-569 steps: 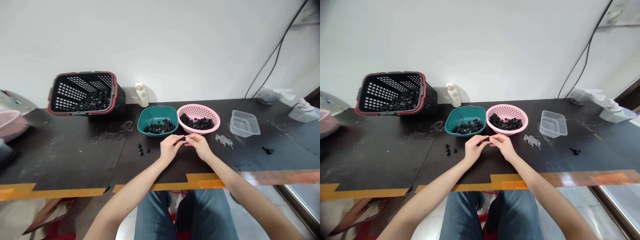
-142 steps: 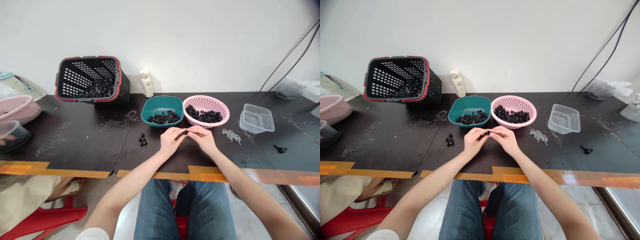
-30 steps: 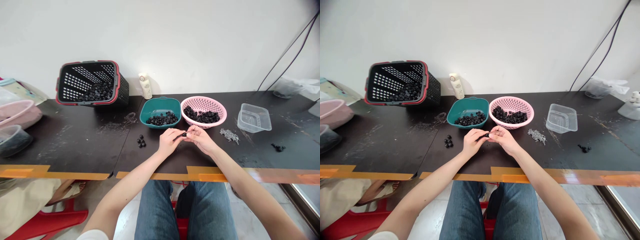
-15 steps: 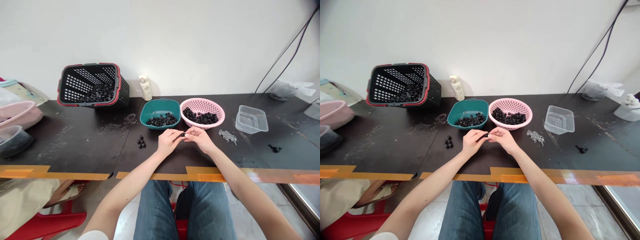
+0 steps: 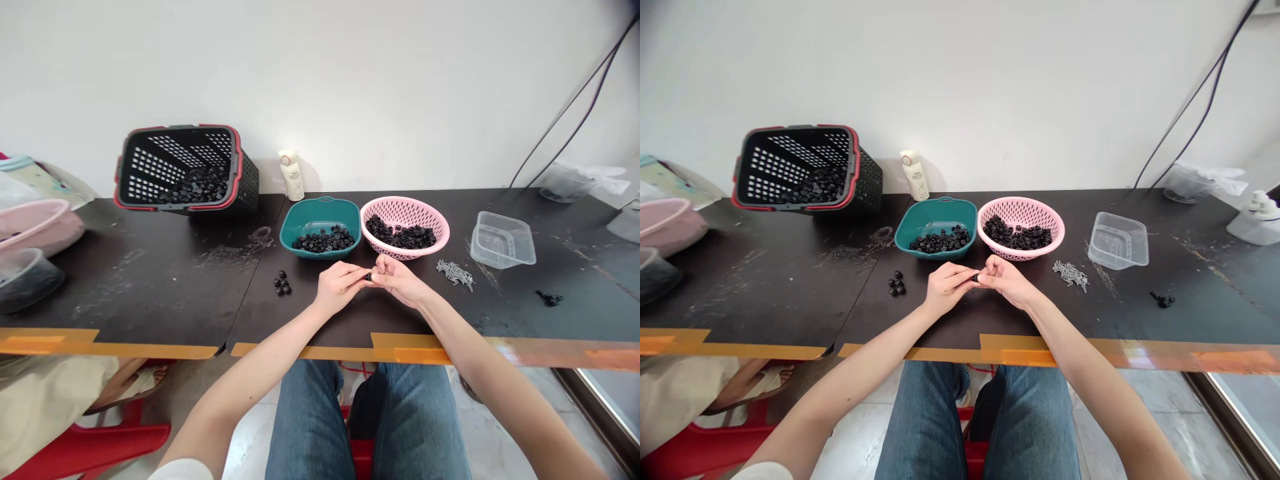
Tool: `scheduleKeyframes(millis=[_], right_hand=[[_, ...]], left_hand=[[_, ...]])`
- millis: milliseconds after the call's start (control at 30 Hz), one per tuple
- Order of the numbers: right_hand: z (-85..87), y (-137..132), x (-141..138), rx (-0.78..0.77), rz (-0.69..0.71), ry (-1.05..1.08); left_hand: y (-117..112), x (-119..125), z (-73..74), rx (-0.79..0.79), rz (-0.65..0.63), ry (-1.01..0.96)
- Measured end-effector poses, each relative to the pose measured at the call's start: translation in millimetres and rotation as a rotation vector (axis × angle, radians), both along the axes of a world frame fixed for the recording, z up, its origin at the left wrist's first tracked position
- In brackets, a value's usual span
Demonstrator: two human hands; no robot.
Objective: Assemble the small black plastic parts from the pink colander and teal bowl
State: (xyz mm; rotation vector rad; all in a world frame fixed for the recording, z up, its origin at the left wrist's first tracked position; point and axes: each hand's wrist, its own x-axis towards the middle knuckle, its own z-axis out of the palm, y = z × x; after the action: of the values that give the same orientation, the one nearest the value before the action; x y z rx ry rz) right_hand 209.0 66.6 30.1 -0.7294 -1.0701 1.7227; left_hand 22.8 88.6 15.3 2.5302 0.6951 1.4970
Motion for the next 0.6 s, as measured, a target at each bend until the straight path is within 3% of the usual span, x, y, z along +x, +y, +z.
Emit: scheduleKeyframes(millis=[333, 600], right_hand=[[-3.8, -4.2, -12.1, -0.021, -0.057, 0.135], [-2.9, 2.2, -10.0, -0.061, -0.039, 0.076]], left_hand=[[-1.2, 1.6, -0.7, -0.049, 0.014, -0.026], [2.1, 4.8, 1.6, -0.114, -0.012, -0.032]])
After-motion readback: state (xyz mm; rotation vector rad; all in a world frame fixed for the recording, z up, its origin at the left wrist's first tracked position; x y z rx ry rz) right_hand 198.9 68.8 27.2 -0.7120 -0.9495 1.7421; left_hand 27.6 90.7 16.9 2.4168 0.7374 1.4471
